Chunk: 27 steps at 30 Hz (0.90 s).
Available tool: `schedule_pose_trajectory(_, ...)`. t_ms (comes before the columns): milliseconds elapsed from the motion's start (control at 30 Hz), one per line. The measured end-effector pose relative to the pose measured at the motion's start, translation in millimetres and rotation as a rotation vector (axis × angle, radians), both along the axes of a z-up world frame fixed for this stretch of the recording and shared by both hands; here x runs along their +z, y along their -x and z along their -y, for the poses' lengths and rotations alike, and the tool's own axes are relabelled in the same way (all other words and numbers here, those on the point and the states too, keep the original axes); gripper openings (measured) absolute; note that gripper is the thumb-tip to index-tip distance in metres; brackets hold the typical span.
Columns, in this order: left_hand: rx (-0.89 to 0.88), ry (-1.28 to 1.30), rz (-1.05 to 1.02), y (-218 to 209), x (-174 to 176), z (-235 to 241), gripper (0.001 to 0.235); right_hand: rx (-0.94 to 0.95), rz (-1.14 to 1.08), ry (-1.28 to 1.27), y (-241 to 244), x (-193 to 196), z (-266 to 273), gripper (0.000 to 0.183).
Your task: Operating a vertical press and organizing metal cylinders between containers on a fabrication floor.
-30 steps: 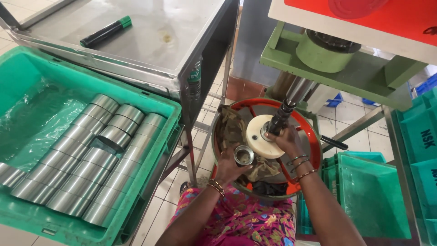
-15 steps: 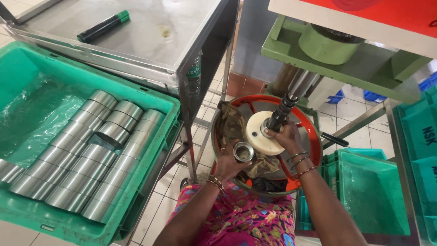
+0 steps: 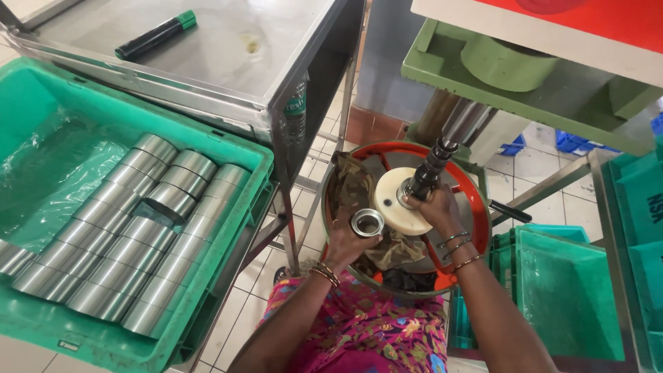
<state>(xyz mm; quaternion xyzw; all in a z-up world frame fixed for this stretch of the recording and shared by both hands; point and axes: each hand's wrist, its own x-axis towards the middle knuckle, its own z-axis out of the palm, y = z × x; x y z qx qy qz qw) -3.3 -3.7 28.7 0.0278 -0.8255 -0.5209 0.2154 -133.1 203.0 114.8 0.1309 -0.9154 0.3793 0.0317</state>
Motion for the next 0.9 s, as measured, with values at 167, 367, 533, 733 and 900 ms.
schedule_pose_trajectory(167, 0.057, 0.050, -0.126, 9.9, 1.4, 4.0, 0.103, 0.015, 0.038, -0.007, -11.9, 14.3, 5.5, 0.056)
schedule_pose_trajectory(367, 0.060, 0.044, -0.071, 21.2, 3.5, 14.1, 0.104, 0.010, 0.032, -0.112, 0.1, -11.2, -1.5, 0.068)
schedule_pose_trajectory(533, 0.089, 0.022, 0.041, 20.7, 31.1, 17.6, 0.110, 0.061, -0.104, -0.144, 10.9, -38.4, -11.9, 0.094)
schedule_pose_trajectory(733, -0.097, -0.197, 0.135, 42.6, 46.3, 14.0, 0.104, 0.072, -0.237, 0.003, 17.7, -50.1, -9.7, 0.093)
schedule_pose_trajectory(900, -0.260, -0.222, -0.188, 83.4, -15.5, 1.7, 0.104, 0.053, -0.160, -0.209, 1.3, -10.8, -4.9, 0.074)
